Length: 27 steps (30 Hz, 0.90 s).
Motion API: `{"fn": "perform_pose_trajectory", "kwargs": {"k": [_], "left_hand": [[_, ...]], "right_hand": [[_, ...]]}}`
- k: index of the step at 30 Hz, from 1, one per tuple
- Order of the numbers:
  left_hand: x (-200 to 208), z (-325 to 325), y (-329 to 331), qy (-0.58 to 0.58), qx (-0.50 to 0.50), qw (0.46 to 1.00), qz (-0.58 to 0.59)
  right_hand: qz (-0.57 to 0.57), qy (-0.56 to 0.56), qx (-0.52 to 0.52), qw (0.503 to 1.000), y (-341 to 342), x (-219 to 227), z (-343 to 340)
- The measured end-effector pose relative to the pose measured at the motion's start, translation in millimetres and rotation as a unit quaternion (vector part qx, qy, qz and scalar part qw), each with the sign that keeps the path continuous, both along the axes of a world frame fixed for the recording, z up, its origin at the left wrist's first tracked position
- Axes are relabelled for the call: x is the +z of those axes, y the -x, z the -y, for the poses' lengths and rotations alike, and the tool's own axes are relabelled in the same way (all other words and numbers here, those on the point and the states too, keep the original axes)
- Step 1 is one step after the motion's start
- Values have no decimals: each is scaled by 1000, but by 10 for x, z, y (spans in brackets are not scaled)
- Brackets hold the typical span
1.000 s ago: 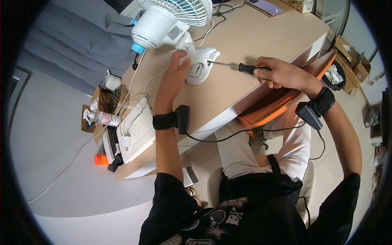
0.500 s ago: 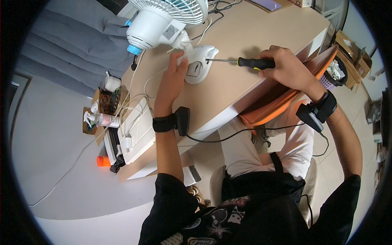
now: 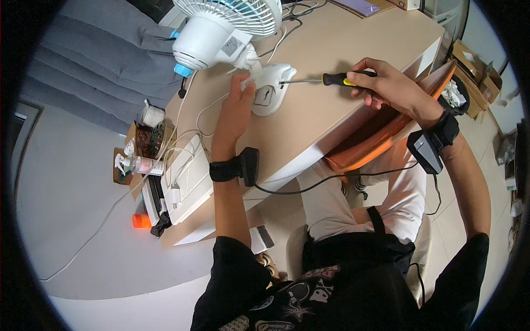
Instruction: The person uses a screwdriver to unscrew a screw from the base of a white electric fan on a desk. They then handle the fan's cord and a small black electronic device.
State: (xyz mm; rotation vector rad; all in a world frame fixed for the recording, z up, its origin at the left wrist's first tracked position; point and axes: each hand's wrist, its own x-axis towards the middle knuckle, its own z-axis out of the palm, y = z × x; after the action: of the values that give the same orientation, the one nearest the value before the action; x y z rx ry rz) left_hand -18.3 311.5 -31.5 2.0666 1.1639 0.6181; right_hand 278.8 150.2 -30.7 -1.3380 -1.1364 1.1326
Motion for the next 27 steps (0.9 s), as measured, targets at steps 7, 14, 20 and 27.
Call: {"fn": "perform_pose_trajectory", "kwargs": {"k": [7, 14, 20, 27], "left_hand": [[-24, -4, -17, -9, 5, 1000, -18], [1, 16, -27, -14, 3, 1000, -18], [25, 18, -53, 3, 1, 1000, -23], [16, -9, -10, -14, -11, 1000, -10]], "right_hand": [[-30, 86, 84, 992, -36, 72, -35], [-44, 72, 99, 991, -81, -52, -67], [179, -60, 95, 977, -81, -183, -107], [193, -157, 27, 968, -50, -210, -105]]}}
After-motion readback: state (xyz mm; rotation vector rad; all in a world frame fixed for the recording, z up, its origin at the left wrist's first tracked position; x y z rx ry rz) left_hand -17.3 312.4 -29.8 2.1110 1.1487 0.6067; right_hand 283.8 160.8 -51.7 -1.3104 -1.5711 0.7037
